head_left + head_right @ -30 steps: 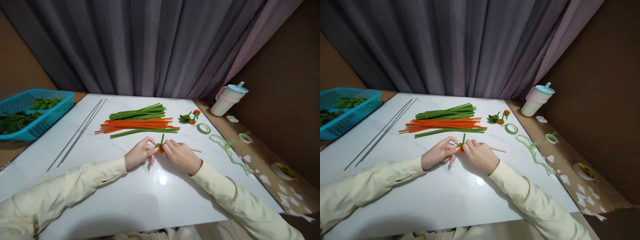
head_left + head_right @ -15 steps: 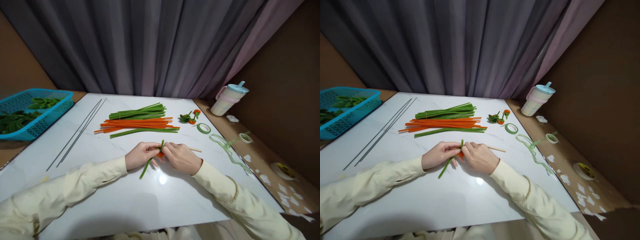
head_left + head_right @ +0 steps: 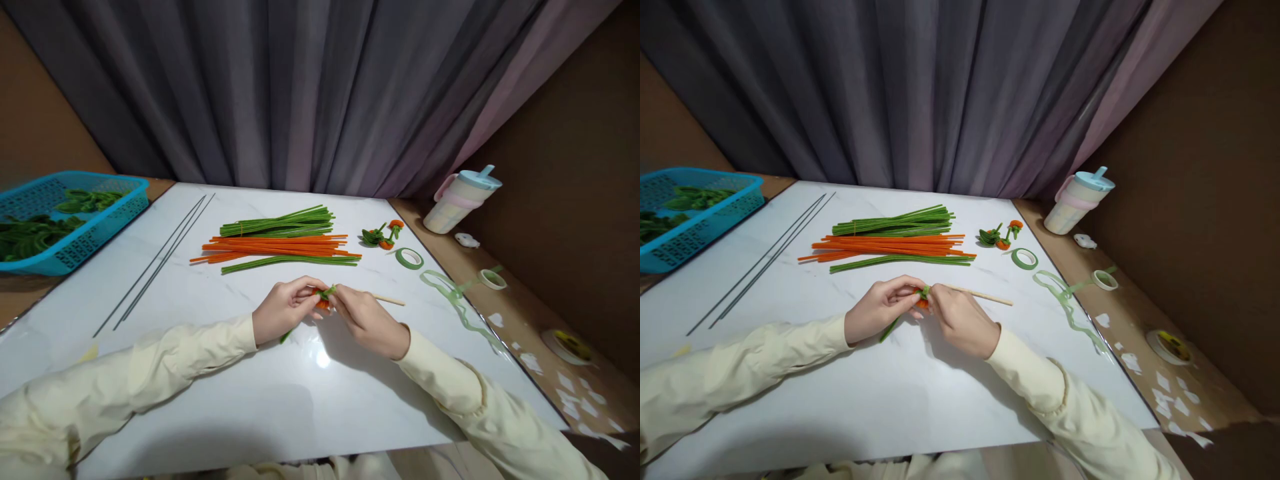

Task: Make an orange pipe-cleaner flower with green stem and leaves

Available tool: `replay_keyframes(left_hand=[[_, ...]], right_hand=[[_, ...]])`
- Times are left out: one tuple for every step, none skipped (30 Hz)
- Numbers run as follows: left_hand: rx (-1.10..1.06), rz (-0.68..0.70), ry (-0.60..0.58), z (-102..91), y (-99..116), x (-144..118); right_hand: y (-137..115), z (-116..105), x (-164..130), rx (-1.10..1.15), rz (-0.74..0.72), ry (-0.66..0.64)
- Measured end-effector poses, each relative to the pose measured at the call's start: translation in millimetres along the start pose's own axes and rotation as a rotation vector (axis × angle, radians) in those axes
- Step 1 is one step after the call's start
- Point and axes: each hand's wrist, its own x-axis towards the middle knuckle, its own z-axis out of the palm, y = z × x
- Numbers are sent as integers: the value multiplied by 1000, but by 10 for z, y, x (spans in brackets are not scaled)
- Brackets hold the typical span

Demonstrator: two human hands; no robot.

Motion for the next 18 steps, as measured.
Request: replay_keyframes(left_hand=[[-1,9,2,1,0,2],[0,19,2,3,0,2],[3,26,1,4,-1,1],[8,32,0,4,-1,-2],[13,37,-1,4,-1,-6],[19,41,-3,4,0,-12],[27,45,-3,3,3,-18],[35,49,-2,3,7,-23],[45,54,1,3,13,-27],[58,60,4,4,21,-29],[74,67,9,5,29,-29],[88,72,14,7,38,-28],[101,74,13,7,46,-25],[113,74,7,7,54,-22],[128,71,-6,4,60,-18],[152,63,-21,-1,64,-16],[189,55,-28,-9,68,-14],[246,53,-25,-20,70,-14]], right_hand=[[-16,-3,4,61,21,12],[-33,-8,7,124,48,21],[-48,-14,9,190,80,24],[-60,-20,10,264,121,20],[-70,-27,10,351,170,8],[-77,-36,10,454,230,-9],[-81,-45,9,575,299,-35],[-83,-54,8,708,375,-66],[-84,-65,8,841,452,-101],[-86,-75,9,959,521,-136],[-88,-83,10,1050,578,-165],[-92,-89,11,1105,616,-182],[-96,-91,12,1118,630,-183],[-100,-89,12,1084,616,-166],[-102,-83,11,1006,575,-137],[-101,-73,9,889,512,-98],[-97,-61,6,743,437,-55],[-89,-48,2,583,360,-14]])
